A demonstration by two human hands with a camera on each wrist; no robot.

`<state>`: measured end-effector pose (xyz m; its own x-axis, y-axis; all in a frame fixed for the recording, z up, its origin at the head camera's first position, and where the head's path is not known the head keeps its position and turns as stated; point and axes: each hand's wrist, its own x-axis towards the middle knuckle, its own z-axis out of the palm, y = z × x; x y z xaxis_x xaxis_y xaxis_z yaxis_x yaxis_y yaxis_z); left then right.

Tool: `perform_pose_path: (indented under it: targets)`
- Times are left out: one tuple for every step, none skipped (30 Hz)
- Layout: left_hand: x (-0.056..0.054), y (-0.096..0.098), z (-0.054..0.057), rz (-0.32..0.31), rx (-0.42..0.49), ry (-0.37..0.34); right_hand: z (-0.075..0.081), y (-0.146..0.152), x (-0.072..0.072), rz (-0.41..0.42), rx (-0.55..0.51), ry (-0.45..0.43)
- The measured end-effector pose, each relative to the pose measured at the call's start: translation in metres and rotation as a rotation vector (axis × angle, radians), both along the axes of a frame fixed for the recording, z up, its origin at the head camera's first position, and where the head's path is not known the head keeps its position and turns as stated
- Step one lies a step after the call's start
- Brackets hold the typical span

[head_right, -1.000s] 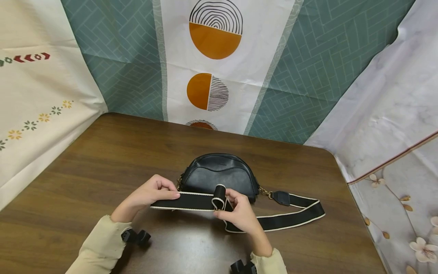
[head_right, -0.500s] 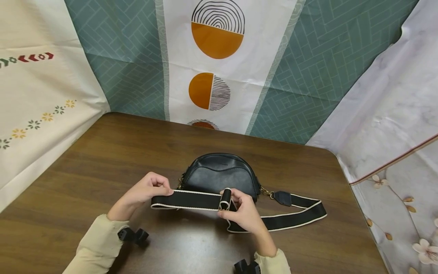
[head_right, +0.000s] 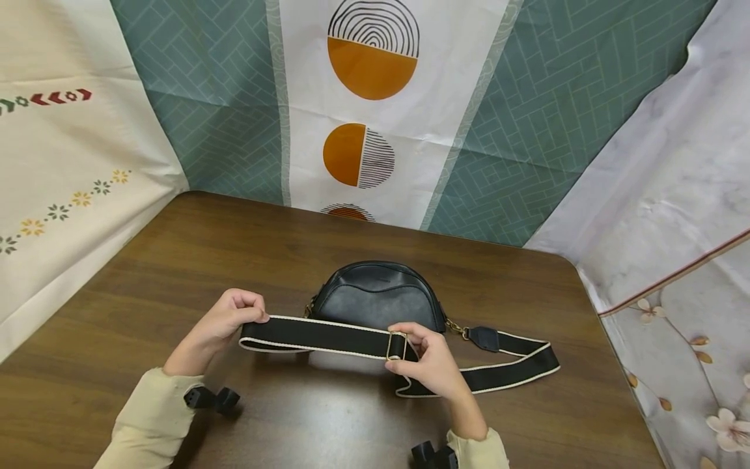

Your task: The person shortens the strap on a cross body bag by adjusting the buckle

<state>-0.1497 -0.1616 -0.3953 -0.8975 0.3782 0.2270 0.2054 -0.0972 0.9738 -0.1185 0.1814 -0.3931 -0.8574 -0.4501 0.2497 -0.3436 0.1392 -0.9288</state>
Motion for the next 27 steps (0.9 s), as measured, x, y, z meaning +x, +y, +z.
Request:
perform_pose_path:
  targets:
    - [0.0000,-0.0010,-0.0001,0.000,-0.003,0.004,0.0003,0.0000,0.0001,0.004,0.003,-0.005]
    - [0.0000,-0.0019,-0.0004,0.003,-0.007,0.005,0.0005,-0.0001,0.0002,0.008,0.006,-0.010]
    - [0.0000,-0.0026,-0.0007,0.007,-0.014,0.002,0.0007,-0.0003,0.0004,0.011,0.010,-0.011]
    - [-0.0001,-0.0029,-0.0010,0.012,-0.024,0.000,0.0009,-0.0006,0.0005,0.014,0.010,-0.013]
    - [-0.0002,-0.0032,-0.0014,0.019,-0.031,-0.006,0.0010,-0.0008,0.0005,0.016,0.008,-0.014]
    - [-0.0002,-0.0032,-0.0017,0.026,-0.038,-0.013,0.0010,-0.0008,0.0006,0.019,0.005,-0.016]
    - [-0.0002,-0.0031,-0.0022,0.034,-0.043,-0.025,0.0009,-0.0008,0.0006,0.019,0.003,-0.016]
    - [-0.0002,-0.0030,-0.0027,0.048,-0.049,-0.042,0.0009,-0.0007,0.0007,0.020,0.001,-0.016]
    - [-0.0002,-0.0028,-0.0030,0.062,-0.053,-0.057,0.0007,-0.0005,0.0007,0.020,-0.001,-0.016]
    - [-0.0002,-0.0026,-0.0033,0.077,-0.057,-0.072,0.0004,-0.0002,0.0007,0.020,-0.004,-0.017]
    - [-0.0002,-0.0023,-0.0035,0.092,-0.060,-0.088,0.0002,0.0001,0.0007,0.020,-0.007,-0.016]
    - [-0.0003,-0.0020,-0.0036,0.107,-0.063,-0.099,-0.0001,0.0003,0.0007,0.022,-0.010,-0.017]
    - [-0.0006,-0.0017,-0.0037,0.123,-0.071,-0.107,-0.0004,0.0006,0.0008,0.025,-0.014,-0.017]
    - [-0.0008,-0.0013,-0.0037,0.136,-0.077,-0.109,-0.0009,0.0008,0.0008,0.030,-0.020,-0.018]
    - [-0.0011,-0.0010,-0.0037,0.146,-0.082,-0.110,-0.0014,0.0010,0.0008,0.036,-0.026,-0.016]
    - [-0.0014,-0.0006,-0.0037,0.154,-0.087,-0.110,-0.0018,0.0011,0.0007,0.036,-0.029,-0.016]
    - [-0.0018,-0.0004,-0.0037,0.160,-0.090,-0.112,-0.0022,0.0011,0.0006,0.034,-0.032,-0.014]
    - [-0.0020,-0.0005,-0.0039,0.163,-0.092,-0.115,-0.0026,0.0012,0.0004,0.027,-0.030,-0.006]
    - [-0.0022,-0.0003,-0.0040,0.164,-0.092,-0.122,-0.0029,0.0016,0.0002,0.016,-0.026,0.005]
    - [-0.0022,-0.0002,-0.0042,0.160,-0.090,-0.129,-0.0031,0.0020,0.0002,0.004,-0.021,0.014]
    - [-0.0019,-0.0002,-0.0041,0.154,-0.091,-0.133,-0.0031,0.0024,0.0003,-0.009,-0.015,0.021]
    - [-0.0016,-0.0003,-0.0039,0.148,-0.092,-0.133,-0.0030,0.0028,0.0004,-0.021,-0.012,0.023]
    - [-0.0014,-0.0003,-0.0038,0.141,-0.094,-0.135,-0.0029,0.0033,0.0005,-0.031,-0.006,0.027]
    - [-0.0012,0.0001,-0.0038,0.136,-0.098,-0.131,-0.0027,0.0038,0.0006,-0.037,-0.004,0.028]
    - [-0.0012,0.0005,-0.0038,0.130,-0.101,-0.128,-0.0027,0.0042,0.0005,-0.038,-0.007,0.023]
    - [-0.0014,0.0010,-0.0038,0.125,-0.107,-0.123,-0.0025,0.0043,0.0006,-0.040,-0.010,0.018]
    - [-0.0014,0.0016,-0.0033,0.123,-0.112,-0.117,-0.0026,0.0045,0.0006,-0.041,-0.012,0.017]
